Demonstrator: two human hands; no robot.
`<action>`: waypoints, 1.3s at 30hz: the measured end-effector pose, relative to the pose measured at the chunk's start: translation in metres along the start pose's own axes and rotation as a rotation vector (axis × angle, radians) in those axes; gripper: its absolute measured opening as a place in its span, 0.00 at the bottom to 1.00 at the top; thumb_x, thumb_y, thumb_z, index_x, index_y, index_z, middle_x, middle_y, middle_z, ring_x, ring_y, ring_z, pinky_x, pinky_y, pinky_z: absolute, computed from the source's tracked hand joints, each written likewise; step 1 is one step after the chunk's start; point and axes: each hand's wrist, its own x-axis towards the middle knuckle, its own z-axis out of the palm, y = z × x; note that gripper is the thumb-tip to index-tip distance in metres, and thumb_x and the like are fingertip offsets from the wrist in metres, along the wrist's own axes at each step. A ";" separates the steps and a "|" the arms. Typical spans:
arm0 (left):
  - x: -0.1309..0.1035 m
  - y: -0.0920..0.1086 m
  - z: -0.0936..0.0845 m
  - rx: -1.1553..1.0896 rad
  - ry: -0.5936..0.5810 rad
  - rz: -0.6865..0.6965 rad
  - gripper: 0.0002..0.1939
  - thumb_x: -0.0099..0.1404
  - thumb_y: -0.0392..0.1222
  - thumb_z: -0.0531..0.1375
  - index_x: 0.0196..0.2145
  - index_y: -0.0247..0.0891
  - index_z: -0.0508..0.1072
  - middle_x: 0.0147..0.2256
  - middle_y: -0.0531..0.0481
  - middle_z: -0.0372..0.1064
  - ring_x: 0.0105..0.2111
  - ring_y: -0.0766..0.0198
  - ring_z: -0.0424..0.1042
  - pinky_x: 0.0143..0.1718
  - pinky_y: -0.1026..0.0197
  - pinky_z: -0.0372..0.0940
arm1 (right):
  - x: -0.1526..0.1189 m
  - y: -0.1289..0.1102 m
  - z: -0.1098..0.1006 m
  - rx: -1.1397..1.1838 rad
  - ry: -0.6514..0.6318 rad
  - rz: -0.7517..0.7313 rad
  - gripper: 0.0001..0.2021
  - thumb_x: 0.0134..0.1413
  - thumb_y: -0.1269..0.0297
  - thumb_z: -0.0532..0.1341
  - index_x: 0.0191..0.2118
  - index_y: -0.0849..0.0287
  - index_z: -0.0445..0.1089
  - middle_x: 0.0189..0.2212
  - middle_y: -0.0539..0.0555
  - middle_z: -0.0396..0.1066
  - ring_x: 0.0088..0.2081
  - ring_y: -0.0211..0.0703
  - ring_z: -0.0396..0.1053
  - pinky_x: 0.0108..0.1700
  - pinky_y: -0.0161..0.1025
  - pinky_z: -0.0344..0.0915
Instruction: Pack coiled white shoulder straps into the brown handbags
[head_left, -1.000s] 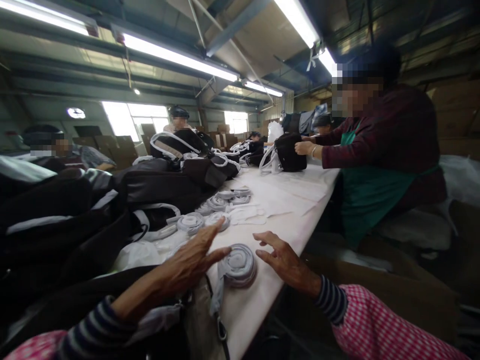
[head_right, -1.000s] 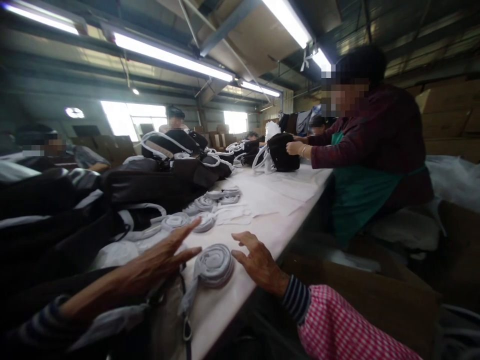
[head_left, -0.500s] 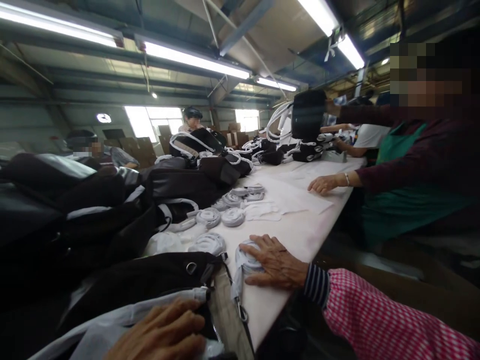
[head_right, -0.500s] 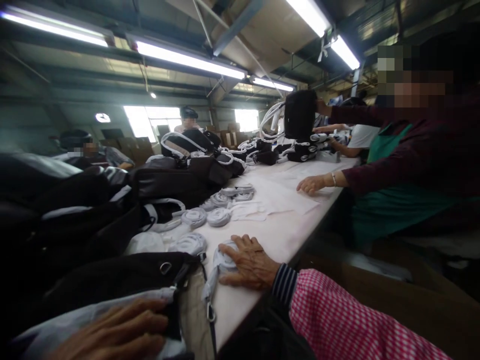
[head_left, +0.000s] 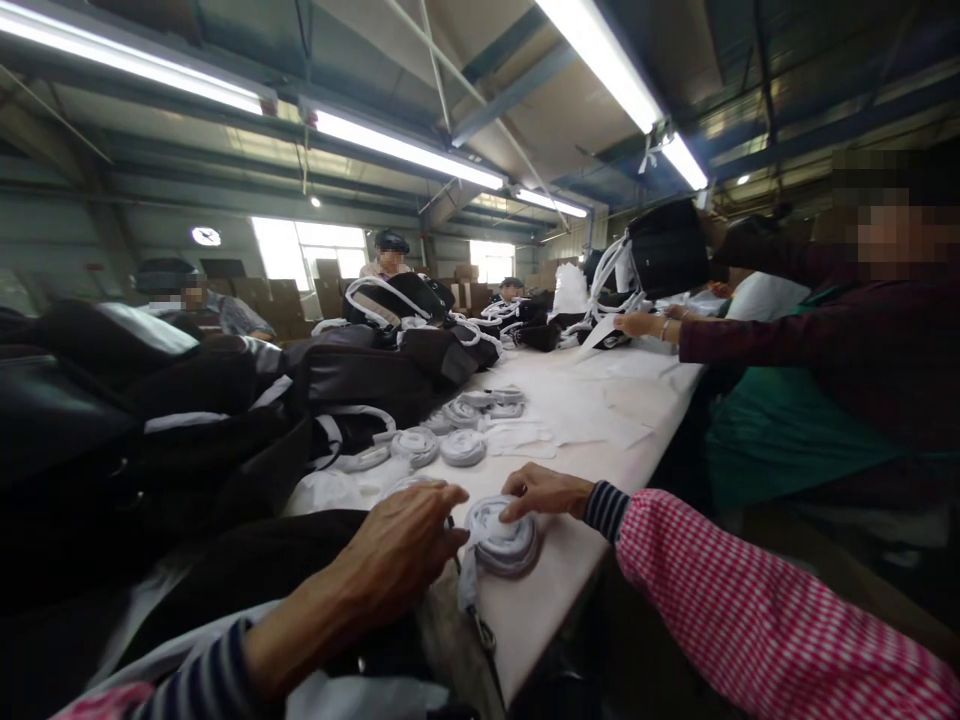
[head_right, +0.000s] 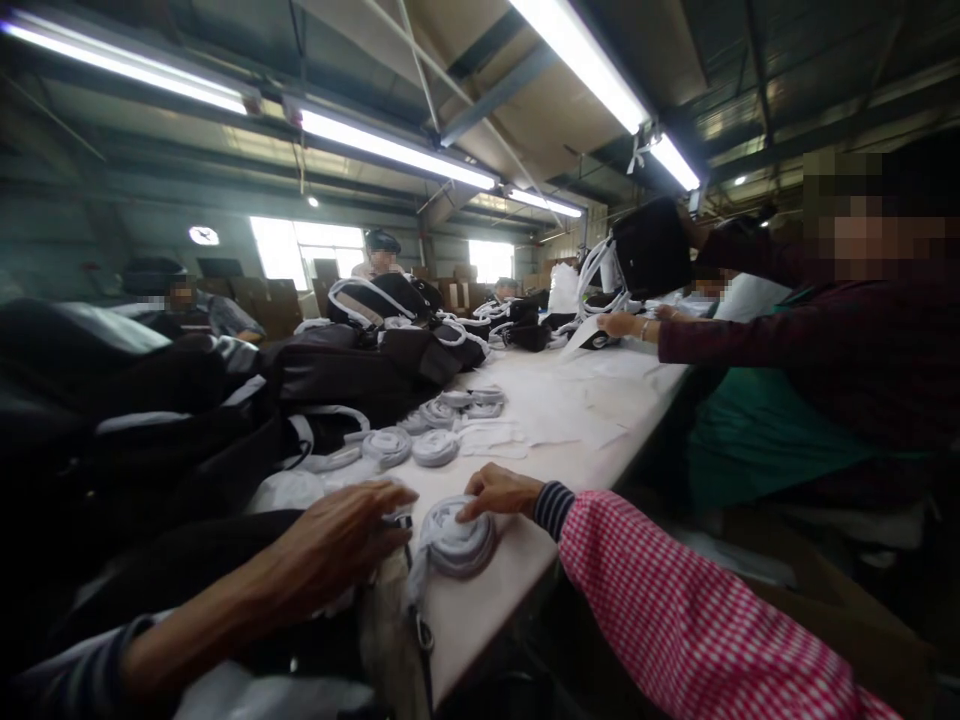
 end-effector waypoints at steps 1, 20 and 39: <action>0.014 -0.003 0.004 -0.069 -0.002 -0.053 0.24 0.64 0.46 0.57 0.57 0.36 0.71 0.56 0.35 0.72 0.60 0.41 0.67 0.63 0.40 0.58 | -0.001 -0.003 0.003 0.026 -0.002 0.006 0.17 0.35 0.59 0.75 0.31 0.64 0.76 0.25 0.49 0.70 0.29 0.39 0.65 0.30 0.34 0.59; 0.043 -0.014 0.034 -0.969 -0.244 -0.216 0.22 0.46 0.39 0.73 0.40 0.31 0.76 0.33 0.50 0.75 0.32 0.61 0.71 0.34 0.62 0.65 | -0.062 -0.019 0.057 0.821 0.023 -0.085 0.20 0.42 0.59 0.77 0.41 0.64 0.77 0.36 0.53 0.77 0.38 0.44 0.73 0.44 0.40 0.68; 0.027 -0.012 0.050 -0.719 0.009 -0.155 0.13 0.48 0.35 0.61 0.34 0.33 0.77 0.29 0.52 0.73 0.31 0.60 0.69 0.30 0.63 0.59 | -0.053 -0.008 0.089 0.617 0.292 -0.177 0.12 0.47 0.64 0.71 0.38 0.64 0.78 0.30 0.51 0.74 0.33 0.43 0.69 0.35 0.36 0.64</action>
